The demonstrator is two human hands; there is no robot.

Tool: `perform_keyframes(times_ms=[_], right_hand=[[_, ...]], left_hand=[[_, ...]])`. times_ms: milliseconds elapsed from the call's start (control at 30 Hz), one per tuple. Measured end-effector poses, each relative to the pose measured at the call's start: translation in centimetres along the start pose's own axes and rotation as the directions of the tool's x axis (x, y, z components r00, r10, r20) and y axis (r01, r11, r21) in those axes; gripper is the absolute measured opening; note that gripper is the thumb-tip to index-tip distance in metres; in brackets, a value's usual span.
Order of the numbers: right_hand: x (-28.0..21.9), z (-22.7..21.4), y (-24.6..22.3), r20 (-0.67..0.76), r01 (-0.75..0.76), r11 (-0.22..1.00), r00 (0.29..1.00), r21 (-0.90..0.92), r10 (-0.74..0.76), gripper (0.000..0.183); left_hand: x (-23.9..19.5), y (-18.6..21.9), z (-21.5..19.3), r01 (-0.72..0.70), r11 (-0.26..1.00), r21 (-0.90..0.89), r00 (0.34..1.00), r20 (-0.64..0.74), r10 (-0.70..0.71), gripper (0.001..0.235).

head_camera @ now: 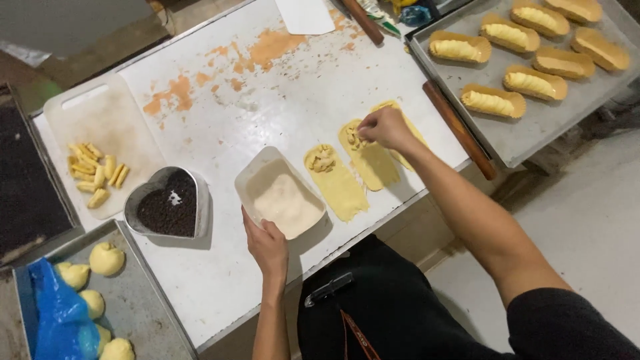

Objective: Adding banana slices and chocolate chips to dough pieces and folding them to prepare pastries

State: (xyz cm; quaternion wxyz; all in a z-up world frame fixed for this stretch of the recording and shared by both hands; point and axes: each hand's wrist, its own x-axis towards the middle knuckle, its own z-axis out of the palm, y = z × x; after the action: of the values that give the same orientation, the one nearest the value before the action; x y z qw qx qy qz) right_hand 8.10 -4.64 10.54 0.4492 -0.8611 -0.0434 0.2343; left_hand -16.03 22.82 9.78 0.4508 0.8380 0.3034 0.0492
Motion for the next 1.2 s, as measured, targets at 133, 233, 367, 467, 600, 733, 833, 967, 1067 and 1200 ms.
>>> perform_keyframes(times_ms=[133, 233, 367, 467, 600, 733, 833, 967, 1067, 1200], right_hand=[[5.4, -0.1, 5.4, -0.108, -0.027, 0.896, 0.994, -0.443, -0.023, 0.017], [7.2, 0.6, 8.6, -0.068, 0.007, 0.873, 0.997, -0.487, -0.046, 0.018], [3.8, -3.5, 1.8, -0.025, -0.081, 0.984, 0.997, -0.158, 0.078, 0.009], [5.0, -7.5, 4.4, -0.067, 0.004, 0.950, 0.997, -0.313, -0.026, 0.011], [7.2, -10.0, 7.2, 0.031, 0.007, 0.902, 0.999, -0.432, 0.007, 0.013], [6.8, -10.1, 7.2, 0.083, 0.006, 0.914, 0.996, -0.405, 0.030, 0.030], [5.3, -9.9, 6.1, 0.025, 0.056, 0.929, 0.998, -0.367, -0.051, 0.033], [4.1, -8.6, 6.7, -0.198, 0.178, 0.911, 0.944, -0.371, -0.265, 0.011], [4.6, -7.9, 10.0, -0.156, 0.149, 0.899, 0.960, -0.411, -0.231, 0.029], [4.1, -8.4, 11.3, -0.282, 0.232, 0.819, 0.860, -0.526, -0.425, 0.015]], left_hand=[[0.1, 0.5, 0.4, 0.013, 0.999, -0.034, 1.000, -0.026, -0.014, 0.060], [-0.2, -1.5, 1.4, 0.048, 0.999, -0.003, 0.997, -0.054, -0.048, 0.060], [-0.4, 0.9, 0.9, 0.018, 0.999, -0.030, 0.991, -0.130, -0.021, 0.051], [-0.5, 0.5, 1.3, 0.158, 0.985, -0.074, 0.982, -0.091, -0.164, 0.035], [-0.5, 0.7, 1.6, 0.169, 0.985, -0.031, 0.976, -0.136, -0.172, 0.025], [-0.5, 2.4, 1.4, 0.168, 0.986, -0.001, 0.972, -0.166, -0.165, 0.046], [-0.6, 2.8, 1.4, 0.154, 0.988, -0.009, 0.975, -0.164, -0.153, 0.044], [-0.6, 1.6, 1.4, 0.074, 0.997, -0.018, 0.987, -0.140, -0.076, 0.041], [-0.8, -1.1, 2.3, 0.086, 0.996, 0.005, 0.989, -0.118, -0.084, 0.046], [-0.3, 1.6, 1.2, 0.081, 0.996, -0.038, 0.988, -0.133, -0.085, 0.051]])
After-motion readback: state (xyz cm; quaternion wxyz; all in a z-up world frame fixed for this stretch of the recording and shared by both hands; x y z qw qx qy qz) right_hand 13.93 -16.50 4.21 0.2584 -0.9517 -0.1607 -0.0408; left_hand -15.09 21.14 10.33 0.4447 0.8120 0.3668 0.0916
